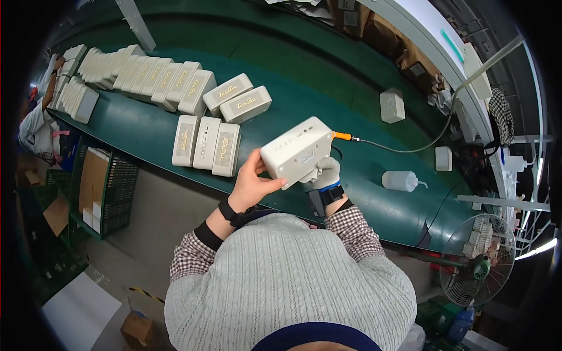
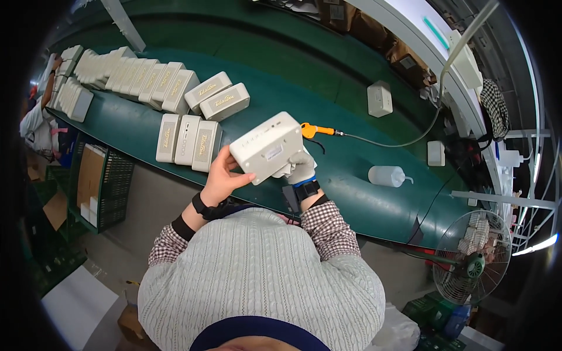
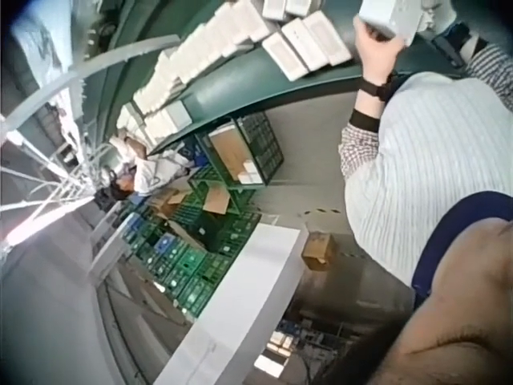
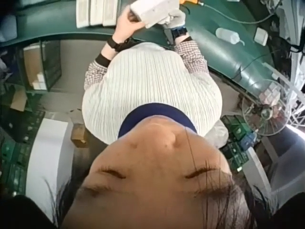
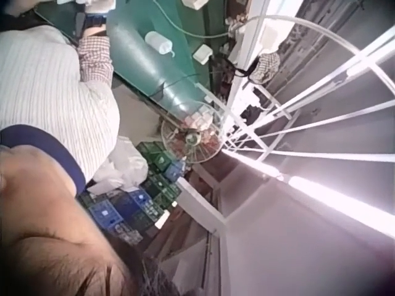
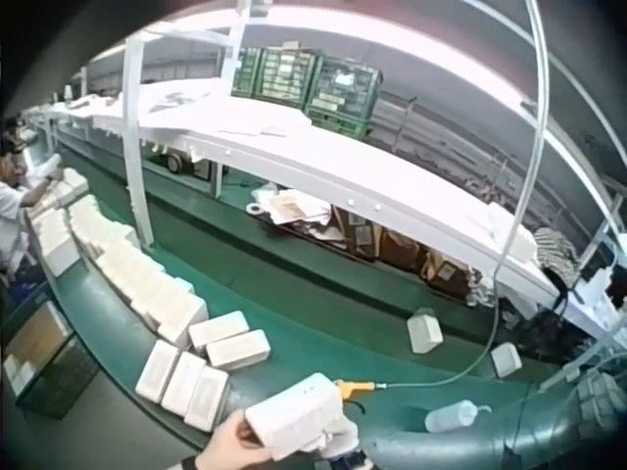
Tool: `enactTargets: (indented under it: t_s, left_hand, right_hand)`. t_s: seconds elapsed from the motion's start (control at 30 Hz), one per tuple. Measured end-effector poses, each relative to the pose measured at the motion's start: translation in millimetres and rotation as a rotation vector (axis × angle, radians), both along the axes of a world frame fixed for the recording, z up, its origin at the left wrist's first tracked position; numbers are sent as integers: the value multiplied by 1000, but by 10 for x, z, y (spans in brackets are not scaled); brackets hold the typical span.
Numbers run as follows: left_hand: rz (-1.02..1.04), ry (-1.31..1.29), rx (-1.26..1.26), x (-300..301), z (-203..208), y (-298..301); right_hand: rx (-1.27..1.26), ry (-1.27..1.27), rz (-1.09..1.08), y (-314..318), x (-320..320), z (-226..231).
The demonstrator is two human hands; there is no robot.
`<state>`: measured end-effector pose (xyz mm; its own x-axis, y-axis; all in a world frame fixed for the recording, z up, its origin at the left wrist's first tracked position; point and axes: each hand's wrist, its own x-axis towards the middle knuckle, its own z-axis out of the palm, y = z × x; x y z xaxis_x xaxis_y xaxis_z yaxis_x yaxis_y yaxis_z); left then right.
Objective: The person picks up a white electronic device and wipes its front, sides, and back with a cloth. They then use an air nozzle to blow air onto the device before wiping it again and placing it back on the conveyor belt.
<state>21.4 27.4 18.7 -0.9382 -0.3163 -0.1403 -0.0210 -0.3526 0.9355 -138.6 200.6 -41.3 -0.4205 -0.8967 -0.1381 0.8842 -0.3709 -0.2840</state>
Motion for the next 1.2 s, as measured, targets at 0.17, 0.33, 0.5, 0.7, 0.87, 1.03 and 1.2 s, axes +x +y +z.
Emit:
enactTargets:
  t_s: [0.17,0.33,0.5,0.7,0.87,1.03,1.2]
  left_hand:
    - [16,11,-249,-15,14,42]
    - [66,3,-304,-5,-8,87]
    - [73,2,-357,29,78,130]
    - [217,44,-266,48,59,248]
    - [259,6,-654,46,-62,277]
    - [332,-21,-650,116,-349,373]
    - [382,-78,-702,102,-613,404]
  right_hand:
    - [207,185,-80,89,-37,31]
    - [238,187,-94,48,-23,120]
    - [209,239,-48,94,-80,43]
    - [269,397,40,75,-37,52]
    - [805,1142,7,119,-131,-118]
    - [1553,2014,214,489,-405,-125]
    - [1667,1933,543,330,-172,43]
